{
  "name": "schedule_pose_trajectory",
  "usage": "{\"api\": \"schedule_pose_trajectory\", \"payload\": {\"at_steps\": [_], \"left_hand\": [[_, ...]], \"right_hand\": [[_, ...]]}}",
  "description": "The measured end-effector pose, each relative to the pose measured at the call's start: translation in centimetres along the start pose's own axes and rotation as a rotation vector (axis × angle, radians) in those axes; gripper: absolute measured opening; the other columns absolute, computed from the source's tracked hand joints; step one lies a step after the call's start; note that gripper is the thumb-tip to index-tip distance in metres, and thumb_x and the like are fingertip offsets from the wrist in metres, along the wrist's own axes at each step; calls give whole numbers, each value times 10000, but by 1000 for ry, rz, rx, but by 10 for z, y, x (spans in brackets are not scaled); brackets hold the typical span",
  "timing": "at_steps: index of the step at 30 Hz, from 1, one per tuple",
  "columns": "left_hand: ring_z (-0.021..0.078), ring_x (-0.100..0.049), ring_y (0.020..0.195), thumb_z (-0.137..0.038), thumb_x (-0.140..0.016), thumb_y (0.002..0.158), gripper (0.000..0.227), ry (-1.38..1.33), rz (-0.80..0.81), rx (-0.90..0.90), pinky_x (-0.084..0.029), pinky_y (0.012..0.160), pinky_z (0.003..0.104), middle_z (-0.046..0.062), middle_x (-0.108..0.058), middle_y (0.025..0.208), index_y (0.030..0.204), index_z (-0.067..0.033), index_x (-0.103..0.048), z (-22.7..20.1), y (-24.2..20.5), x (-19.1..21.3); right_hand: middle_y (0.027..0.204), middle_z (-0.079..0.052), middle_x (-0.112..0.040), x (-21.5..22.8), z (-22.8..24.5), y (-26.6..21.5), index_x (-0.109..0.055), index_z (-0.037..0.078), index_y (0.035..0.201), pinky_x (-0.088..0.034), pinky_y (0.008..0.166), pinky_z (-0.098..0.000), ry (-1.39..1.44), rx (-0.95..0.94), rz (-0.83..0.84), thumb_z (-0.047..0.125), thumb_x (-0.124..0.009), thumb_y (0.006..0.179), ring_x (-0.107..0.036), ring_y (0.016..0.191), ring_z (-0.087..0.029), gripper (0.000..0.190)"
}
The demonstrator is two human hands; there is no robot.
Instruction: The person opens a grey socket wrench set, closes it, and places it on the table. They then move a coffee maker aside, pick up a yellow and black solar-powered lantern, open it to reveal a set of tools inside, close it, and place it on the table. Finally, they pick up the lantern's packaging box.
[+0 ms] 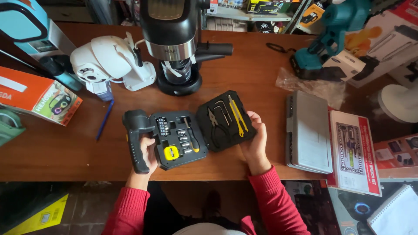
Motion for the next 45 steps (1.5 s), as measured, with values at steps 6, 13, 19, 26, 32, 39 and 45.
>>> {"api": "schedule_pose_trajectory", "payload": {"at_steps": [6,13,19,26,32,39,45], "left_hand": [[197,-593,1162,-245,-652,886,407,-64,24,-8,-496,1046,408,19,-638,1281,1291,-253,-616,-18,-30,-40],[238,-560,1129,-187,-695,919,374,92,89,-87,-494,1078,448,130,-594,1263,1265,-89,-590,-27,-23,-35],[163,-547,922,-122,-741,846,254,-17,128,-153,-539,874,379,33,-575,968,1070,-112,-625,-57,-60,-64],[143,-566,823,-84,-742,820,171,-90,170,-126,-505,740,310,4,-577,831,970,-99,-662,-76,-85,-83],[185,-528,752,-27,-725,725,218,-116,176,-175,-505,674,364,44,-546,758,937,-39,-674,-73,-69,-73],[207,-540,702,20,-731,672,244,-126,146,-190,-501,643,378,67,-578,726,907,-22,-680,-79,-81,-78],[212,-580,750,-46,-722,707,231,-143,179,-124,-500,688,346,65,-599,752,937,-44,-698,-75,-76,-71]], "right_hand": [[908,-177,-641,-2,-2,-1,-625,35,1107,-634,667,-386,111,-102,-143,225,-531,809,-698,781,-340,365],[900,-204,-681,4,-9,-1,-689,61,1069,-643,664,-417,97,-141,-222,200,-611,830,-708,767,-358,288],[859,-169,-688,-23,4,-13,-694,86,1011,-647,733,-446,206,-168,-185,176,-595,743,-710,806,-360,300],[881,-146,-709,-12,0,-9,-696,120,1004,-662,777,-464,267,-153,-121,192,-593,710,-726,855,-344,319],[854,-114,-706,-28,7,-17,-690,138,1012,-650,762,-439,279,-141,-50,185,-580,673,-713,843,-313,359],[850,-103,-707,-40,13,-24,-686,141,1018,-646,760,-419,289,-120,-14,188,-576,671,-708,845,-301,367],[830,-104,-687,-42,14,-23,-669,144,1027,-632,741,-412,273,-112,40,198,-571,683,-699,821,-293,362]]}}
Point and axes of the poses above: each hand's wrist, its own y-axis towards the middle knuckle, its own x-axis out of the back of the hand, z = x × y, the point moved 6 cm from there along y, towards the middle knuckle
